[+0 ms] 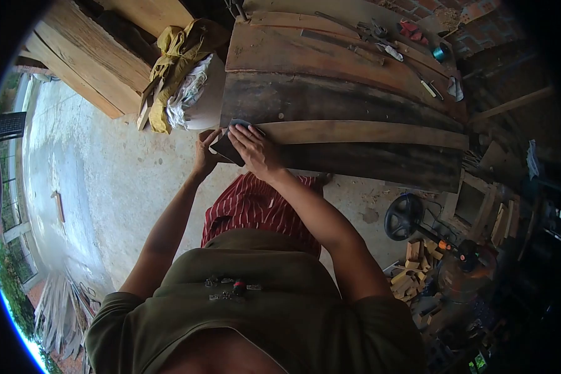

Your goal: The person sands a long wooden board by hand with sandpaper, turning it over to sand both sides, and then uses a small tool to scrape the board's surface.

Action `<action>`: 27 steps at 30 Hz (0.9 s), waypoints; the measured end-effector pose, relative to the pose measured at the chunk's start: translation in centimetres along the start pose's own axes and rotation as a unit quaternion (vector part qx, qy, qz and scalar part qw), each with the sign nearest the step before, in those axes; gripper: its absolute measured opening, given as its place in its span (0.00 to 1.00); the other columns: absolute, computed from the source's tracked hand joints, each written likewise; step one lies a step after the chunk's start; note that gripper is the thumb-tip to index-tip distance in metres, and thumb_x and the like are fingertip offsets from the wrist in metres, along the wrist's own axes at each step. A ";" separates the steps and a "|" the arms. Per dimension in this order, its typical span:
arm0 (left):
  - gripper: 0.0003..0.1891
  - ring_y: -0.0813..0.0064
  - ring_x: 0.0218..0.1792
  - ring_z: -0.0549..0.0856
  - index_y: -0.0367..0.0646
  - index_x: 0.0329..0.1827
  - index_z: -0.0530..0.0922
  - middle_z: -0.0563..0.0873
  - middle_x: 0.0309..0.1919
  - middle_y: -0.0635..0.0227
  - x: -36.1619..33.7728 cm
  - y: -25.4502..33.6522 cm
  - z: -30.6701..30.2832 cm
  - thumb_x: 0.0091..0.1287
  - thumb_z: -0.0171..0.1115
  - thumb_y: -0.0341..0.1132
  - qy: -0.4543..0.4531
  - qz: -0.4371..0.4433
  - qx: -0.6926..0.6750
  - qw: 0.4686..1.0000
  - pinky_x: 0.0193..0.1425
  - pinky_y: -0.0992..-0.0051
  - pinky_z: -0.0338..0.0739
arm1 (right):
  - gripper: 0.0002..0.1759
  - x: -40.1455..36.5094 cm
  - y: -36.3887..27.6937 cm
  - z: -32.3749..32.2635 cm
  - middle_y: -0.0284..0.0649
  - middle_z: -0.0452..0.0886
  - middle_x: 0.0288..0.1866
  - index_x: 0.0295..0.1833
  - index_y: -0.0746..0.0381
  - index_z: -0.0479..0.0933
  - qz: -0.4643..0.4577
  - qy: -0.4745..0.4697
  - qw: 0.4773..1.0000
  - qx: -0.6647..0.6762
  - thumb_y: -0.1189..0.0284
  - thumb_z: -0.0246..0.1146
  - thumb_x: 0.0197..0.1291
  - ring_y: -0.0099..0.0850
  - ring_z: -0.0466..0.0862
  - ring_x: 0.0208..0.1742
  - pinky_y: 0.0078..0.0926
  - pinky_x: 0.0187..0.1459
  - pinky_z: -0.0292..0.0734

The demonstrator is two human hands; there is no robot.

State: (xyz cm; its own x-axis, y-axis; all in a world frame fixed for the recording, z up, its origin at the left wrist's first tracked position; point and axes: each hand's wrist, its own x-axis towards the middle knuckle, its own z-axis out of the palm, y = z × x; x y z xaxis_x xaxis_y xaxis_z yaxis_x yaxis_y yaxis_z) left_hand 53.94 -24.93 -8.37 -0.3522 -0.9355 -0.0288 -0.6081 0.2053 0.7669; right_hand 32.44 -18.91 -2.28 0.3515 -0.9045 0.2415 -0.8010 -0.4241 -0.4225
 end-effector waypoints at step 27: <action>0.44 0.57 0.64 0.72 0.53 0.67 0.77 0.74 0.62 0.58 0.1 0.9 0.2 0.40 0.86 0.38 0.011 0.029 -0.027 0.999 0.69 0.59 0.69 | 0.32 -7.7 1.3 -2.3 0.38 0.65 0.78 0.72 0.62 0.69 -0.002 -0.040 0.999 -0.024 0.81 0.56 0.59 0.34 0.61 0.80 0.36 0.80 0.56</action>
State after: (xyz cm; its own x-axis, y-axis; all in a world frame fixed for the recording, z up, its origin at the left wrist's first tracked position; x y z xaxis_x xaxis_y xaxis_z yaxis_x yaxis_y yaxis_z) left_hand 53.20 -24.83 -7.83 -0.3695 -0.9287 0.0311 -0.5474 0.2446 0.8003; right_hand 27.58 -12.44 -2.73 0.3905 -0.9045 0.1716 -0.8217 -0.4265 -0.3780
